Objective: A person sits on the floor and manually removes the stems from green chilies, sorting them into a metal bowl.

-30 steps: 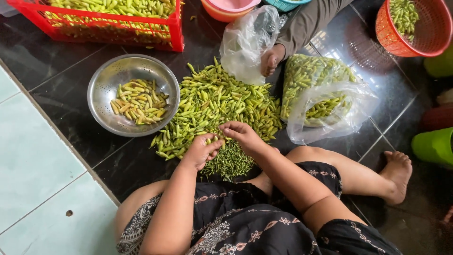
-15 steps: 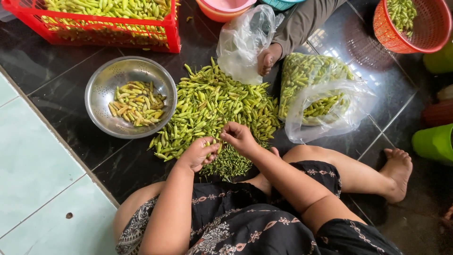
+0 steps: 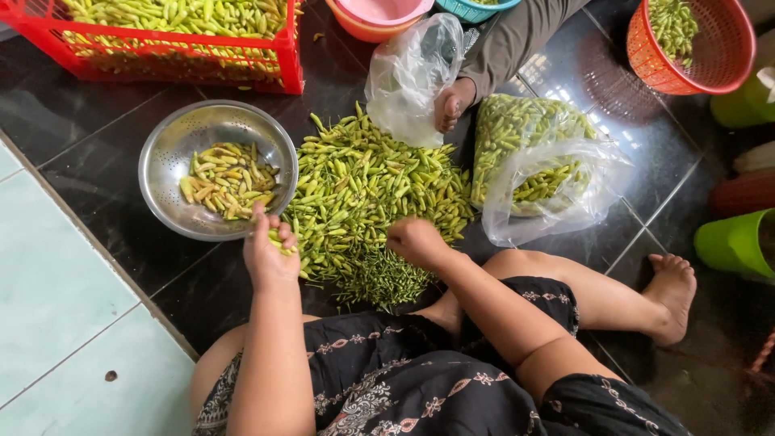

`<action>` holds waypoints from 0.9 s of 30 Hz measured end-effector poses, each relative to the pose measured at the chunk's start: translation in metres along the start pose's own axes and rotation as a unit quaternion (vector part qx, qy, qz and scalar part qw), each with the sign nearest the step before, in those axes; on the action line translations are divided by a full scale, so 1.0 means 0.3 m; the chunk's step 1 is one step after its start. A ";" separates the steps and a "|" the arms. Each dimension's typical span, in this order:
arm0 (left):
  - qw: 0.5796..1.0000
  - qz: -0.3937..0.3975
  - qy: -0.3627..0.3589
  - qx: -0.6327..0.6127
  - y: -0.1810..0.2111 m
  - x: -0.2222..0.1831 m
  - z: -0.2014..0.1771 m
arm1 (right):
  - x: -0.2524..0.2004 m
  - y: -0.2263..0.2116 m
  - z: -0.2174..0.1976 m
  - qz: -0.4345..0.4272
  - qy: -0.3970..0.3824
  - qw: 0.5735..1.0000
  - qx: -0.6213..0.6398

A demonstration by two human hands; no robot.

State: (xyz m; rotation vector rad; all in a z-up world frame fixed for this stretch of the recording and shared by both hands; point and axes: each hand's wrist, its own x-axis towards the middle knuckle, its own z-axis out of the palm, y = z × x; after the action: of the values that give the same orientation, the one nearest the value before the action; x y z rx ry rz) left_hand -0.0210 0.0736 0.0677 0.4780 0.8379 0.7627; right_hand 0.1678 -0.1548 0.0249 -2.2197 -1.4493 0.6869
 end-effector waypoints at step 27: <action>0.867 -0.132 -0.266 0.401 -0.203 -0.105 0.044 | 0.005 -0.077 0.089 0.074 0.077 0.741 0.663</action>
State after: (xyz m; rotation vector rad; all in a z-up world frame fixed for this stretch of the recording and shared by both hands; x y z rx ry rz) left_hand 0.0007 0.0094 0.0514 1.2254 0.6429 -0.0312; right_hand 0.1357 -0.1429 0.0163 -1.1453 -0.3279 1.0705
